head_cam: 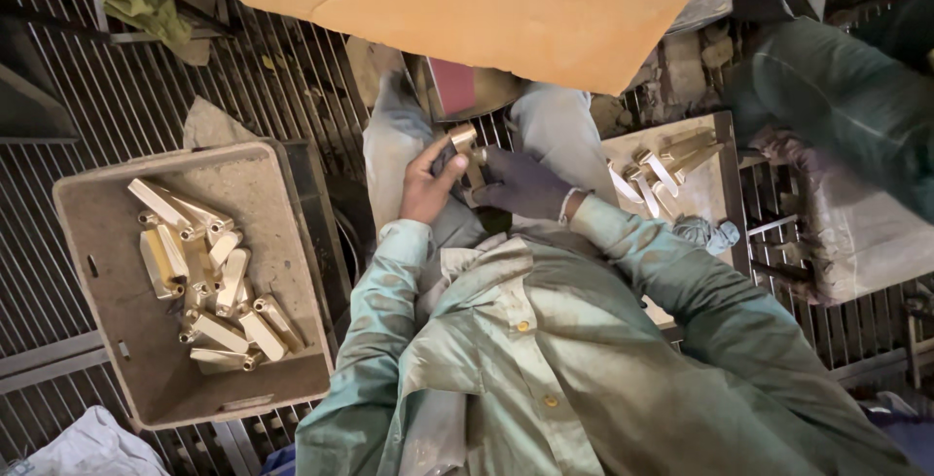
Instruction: The person sits on the floor and repeatedly picks up brass-colored metal parts from a container. They rub each part against a grinding wheel to smooth the surface, then place the finished parts onto a nearby tray.
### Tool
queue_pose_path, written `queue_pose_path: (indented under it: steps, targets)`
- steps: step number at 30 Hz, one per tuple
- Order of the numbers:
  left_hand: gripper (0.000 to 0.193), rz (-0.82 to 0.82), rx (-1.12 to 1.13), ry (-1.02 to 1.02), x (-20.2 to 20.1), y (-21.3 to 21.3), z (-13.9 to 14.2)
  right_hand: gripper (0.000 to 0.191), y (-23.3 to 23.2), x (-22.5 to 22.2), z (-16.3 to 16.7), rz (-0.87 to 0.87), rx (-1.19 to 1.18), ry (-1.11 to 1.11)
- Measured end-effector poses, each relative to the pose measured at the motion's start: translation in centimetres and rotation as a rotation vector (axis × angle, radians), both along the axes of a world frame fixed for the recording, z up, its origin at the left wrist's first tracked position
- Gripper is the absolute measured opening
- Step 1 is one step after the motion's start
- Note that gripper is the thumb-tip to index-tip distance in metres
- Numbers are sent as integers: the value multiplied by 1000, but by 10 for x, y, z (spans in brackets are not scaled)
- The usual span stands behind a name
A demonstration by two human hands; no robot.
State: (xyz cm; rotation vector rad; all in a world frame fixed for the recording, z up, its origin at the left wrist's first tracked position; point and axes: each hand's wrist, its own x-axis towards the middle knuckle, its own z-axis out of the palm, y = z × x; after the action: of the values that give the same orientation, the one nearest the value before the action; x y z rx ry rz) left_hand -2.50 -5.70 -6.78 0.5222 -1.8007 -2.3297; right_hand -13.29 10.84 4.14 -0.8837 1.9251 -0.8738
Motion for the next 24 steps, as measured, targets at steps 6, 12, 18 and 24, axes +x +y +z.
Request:
queue_pose_path:
  steps: [6, 12, 18, 24]
  targets:
    - [49, 16, -54, -44, -14, -5, -29, 37, -10, -5, -22, -150, -15, -133]
    - [51, 19, -112, -144, -22, -6, -33, 28, -16, -10, -28, -219, 13, -320]
    - [50, 25, 18, -152, -21, -4, -34, 23, -18, -13, -26, -209, -21, -446]
    - [49, 8, 24, -153, -19, -6, -20, 28, -11, -13, -22, -163, -129, -437]
